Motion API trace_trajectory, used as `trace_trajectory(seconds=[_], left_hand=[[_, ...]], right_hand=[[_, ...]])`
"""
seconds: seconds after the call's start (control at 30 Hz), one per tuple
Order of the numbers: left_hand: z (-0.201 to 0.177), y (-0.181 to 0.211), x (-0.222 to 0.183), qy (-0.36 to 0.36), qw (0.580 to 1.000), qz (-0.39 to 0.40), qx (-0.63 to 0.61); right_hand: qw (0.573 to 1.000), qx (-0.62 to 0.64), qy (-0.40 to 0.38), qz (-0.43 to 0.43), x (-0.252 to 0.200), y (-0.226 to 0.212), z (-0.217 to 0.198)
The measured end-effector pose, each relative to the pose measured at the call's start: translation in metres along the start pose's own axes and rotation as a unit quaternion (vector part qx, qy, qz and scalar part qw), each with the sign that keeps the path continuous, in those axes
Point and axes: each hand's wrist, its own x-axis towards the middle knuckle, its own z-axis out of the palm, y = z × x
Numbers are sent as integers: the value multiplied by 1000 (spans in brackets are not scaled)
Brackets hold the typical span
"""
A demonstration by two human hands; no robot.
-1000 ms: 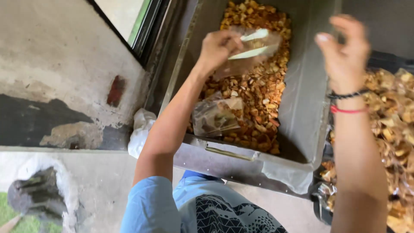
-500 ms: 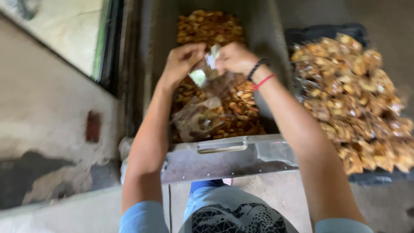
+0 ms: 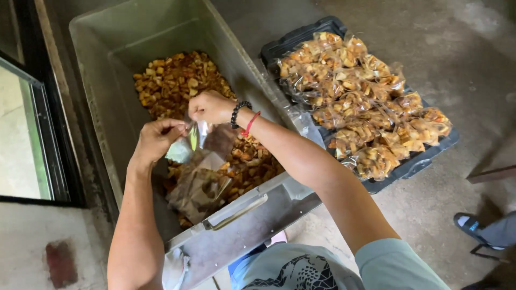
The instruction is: The person scoops handfuls of fried food from a large bin into small plastic bags, then places the filled bags onto a tray.
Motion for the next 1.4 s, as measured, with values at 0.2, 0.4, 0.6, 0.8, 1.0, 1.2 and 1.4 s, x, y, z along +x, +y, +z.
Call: trace_trajectory(seconds=[0.2, 0.4, 0.6, 0.8, 1.0, 1.2, 1.4], left_hand=[[-14, 1, 5, 118, 990, 18, -72], [-22, -5, 6, 128, 990, -15, -65], [-39, -8, 4, 162, 977, -17, -141], [-70, -35, -2, 356, 912, 116, -168], [-52, -23, 4, 364, 918, 150, -44], [-30, 10, -9, 319, 916, 200, 136], [-22, 15, -5, 290, 926, 161, 182]], right_hand=[[991, 97, -2, 90, -2, -10, -6], [989, -5, 33, 142, -3, -10, -18], [990, -7, 64, 127, 5, 12, -29], [987, -133, 76, 43, 10, 31, -18], [946, -37, -318, -47, -16, -27, 73], [960, -183, -166, -132, -9, -18, 66], [961, -236, -122, -74, -7, -11, 29]])
